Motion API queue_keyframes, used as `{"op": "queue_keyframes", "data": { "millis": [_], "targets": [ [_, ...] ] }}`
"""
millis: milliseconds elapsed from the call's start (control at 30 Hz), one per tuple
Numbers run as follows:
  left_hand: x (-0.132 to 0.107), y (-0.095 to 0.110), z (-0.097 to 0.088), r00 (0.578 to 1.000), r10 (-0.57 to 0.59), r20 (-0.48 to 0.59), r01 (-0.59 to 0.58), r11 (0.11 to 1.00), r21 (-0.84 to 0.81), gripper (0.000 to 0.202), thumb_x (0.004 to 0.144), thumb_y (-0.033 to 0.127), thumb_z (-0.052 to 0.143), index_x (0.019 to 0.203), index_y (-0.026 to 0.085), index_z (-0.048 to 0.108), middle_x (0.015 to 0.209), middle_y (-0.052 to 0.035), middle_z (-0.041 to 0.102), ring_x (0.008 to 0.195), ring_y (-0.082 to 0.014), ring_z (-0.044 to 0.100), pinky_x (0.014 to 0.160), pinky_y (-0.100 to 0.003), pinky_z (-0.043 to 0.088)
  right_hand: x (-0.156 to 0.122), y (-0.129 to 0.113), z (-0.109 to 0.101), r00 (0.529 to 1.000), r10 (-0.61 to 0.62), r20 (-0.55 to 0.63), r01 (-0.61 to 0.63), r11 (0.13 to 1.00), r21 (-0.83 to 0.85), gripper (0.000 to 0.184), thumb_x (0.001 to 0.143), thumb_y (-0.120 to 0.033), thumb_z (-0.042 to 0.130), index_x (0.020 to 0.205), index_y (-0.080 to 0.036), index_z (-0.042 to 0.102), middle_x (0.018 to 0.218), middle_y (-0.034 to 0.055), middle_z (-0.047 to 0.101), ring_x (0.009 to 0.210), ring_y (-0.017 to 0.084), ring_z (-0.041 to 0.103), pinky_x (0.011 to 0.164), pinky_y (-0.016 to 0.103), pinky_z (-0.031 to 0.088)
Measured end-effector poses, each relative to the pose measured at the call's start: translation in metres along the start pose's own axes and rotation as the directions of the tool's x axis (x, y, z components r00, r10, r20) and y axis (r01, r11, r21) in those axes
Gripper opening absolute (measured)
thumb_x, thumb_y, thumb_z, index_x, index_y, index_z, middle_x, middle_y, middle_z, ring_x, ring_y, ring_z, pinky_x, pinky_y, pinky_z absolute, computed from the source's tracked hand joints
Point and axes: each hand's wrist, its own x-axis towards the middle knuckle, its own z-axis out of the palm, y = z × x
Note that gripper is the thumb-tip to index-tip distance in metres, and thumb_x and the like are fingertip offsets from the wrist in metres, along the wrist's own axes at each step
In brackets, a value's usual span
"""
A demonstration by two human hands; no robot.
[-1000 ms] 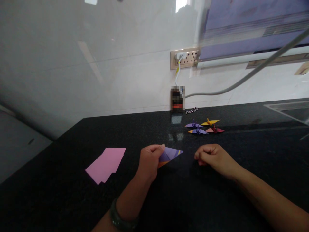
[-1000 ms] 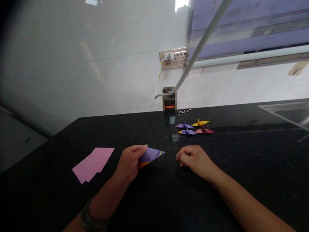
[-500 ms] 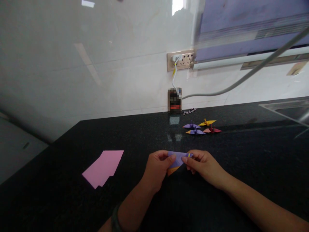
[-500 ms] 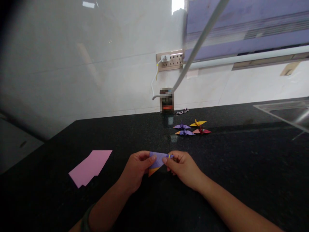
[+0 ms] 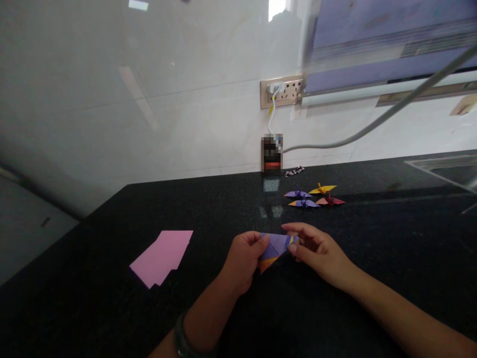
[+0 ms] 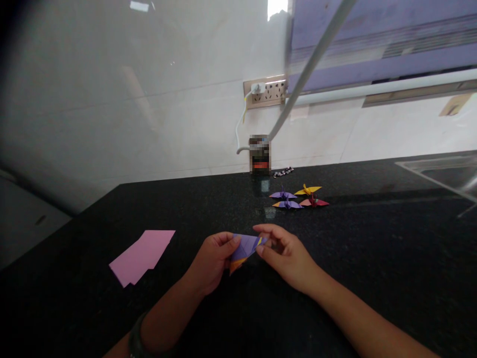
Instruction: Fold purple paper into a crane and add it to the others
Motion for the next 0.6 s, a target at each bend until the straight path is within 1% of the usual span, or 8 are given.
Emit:
{"op": "queue_keyframes", "data": {
  "millis": [33,100,167,233,333,400,500,600],
  "targets": [
    [0.0,0.0,0.0,1.0,0.004,0.0,-0.004,1.0,0.014,0.022,0.066,0.033,0.062,0.069,0.012,0.056,0.062,-0.0023,0.057,0.054,-0.0115,0.052,0.053,-0.025,0.041,0.0,0.0,-0.001,0.999,-0.053,-0.006,0.052,0.997,-0.062,0.037,0.074,-0.028,0.056,0.11,-0.023,0.049,0.086,0.003,0.056,0.071,0.014,0.055,0.06,0.025,0.046],
    [-0.001,0.0,0.001,1.0,0.006,0.003,-0.006,0.999,0.038,0.021,0.066,0.032,0.062,0.068,0.012,0.056,0.062,-0.0024,0.057,0.054,-0.0114,0.052,0.053,-0.025,0.04,0.0,-0.001,-0.004,0.982,-0.185,0.023,0.186,0.964,-0.189,0.035,0.075,-0.022,0.054,0.109,-0.025,0.052,0.098,0.0048,0.055,0.085,0.017,0.054,0.072,0.028,0.045],
    [-0.001,0.001,0.001,1.0,-0.001,0.014,0.0,0.999,0.048,0.02,0.067,0.031,0.061,0.069,0.011,0.057,0.062,-0.0028,0.058,0.054,-0.0115,0.052,0.054,-0.025,0.041,0.0,-0.003,-0.006,0.95,-0.302,0.084,0.313,0.908,-0.278,0.032,0.077,-0.018,0.051,0.107,-0.026,0.056,0.101,0.0051,0.055,0.092,0.018,0.053,0.08,0.031,0.043],
    [-0.002,0.002,0.001,0.999,-0.013,0.044,0.012,0.999,0.035,0.02,0.068,0.031,0.06,0.072,0.011,0.058,0.065,-0.0042,0.059,0.057,-0.0127,0.054,0.055,-0.026,0.042,0.001,-0.003,-0.007,0.918,-0.371,0.138,0.396,0.859,-0.325,0.032,0.078,-0.016,0.048,0.106,-0.027,0.058,0.102,0.0052,0.056,0.095,0.018,0.052,0.082,0.032,0.042],
    [-0.002,0.002,0.001,0.991,-0.029,0.132,0.032,0.999,-0.024,0.02,0.071,0.029,0.056,0.079,0.011,0.059,0.071,-0.0066,0.061,0.061,-0.0141,0.056,0.059,-0.028,0.043,0.003,-0.001,-0.008,0.901,-0.394,0.179,0.433,0.816,-0.383,0.033,0.08,-0.014,0.045,0.107,-0.028,0.059,0.108,0.0053,0.055,0.097,0.018,0.052,0.083,0.031,0.042],
    [-0.001,0.001,0.0,0.985,-0.026,0.168,0.036,0.998,-0.057,0.02,0.073,0.027,0.054,0.083,0.01,0.06,0.075,-0.0078,0.062,0.062,-0.0142,0.057,0.061,-0.029,0.044,0.003,0.001,-0.009,0.897,-0.399,0.191,0.442,0.794,-0.418,0.033,0.08,-0.014,0.045,0.107,-0.028,0.059,0.112,0.0053,0.053,0.1,0.018,0.051,0.084,0.032,0.042],
    [0.0,-0.001,0.0,0.984,-0.019,0.174,0.033,0.996,-0.08,0.02,0.073,0.024,0.053,0.086,0.01,0.06,0.076,-0.0087,0.062,0.066,-0.0161,0.058,0.065,-0.031,0.044,0.004,0.004,-0.011,0.885,-0.404,0.232,0.465,0.749,-0.472,0.034,0.081,-0.015,0.045,0.108,-0.029,0.058,0.113,0.0051,0.053,0.102,0.019,0.05,0.086,0.033,0.04],
    [0.001,-0.003,0.0,0.987,-0.016,0.16,0.031,0.995,-0.097,0.019,0.072,0.022,0.053,0.084,0.01,0.061,0.071,-0.0077,0.062,0.066,-0.0175,0.058,0.066,-0.032,0.044,0.005,0.004,-0.013,0.866,-0.413,0.283,0.5,0.696,-0.516,0.032,0.081,-0.015,0.045,0.108,-0.027,0.058,0.111,0.0057,0.054,0.1,0.019,0.05,0.084,0.033,0.041]
  ]
}}
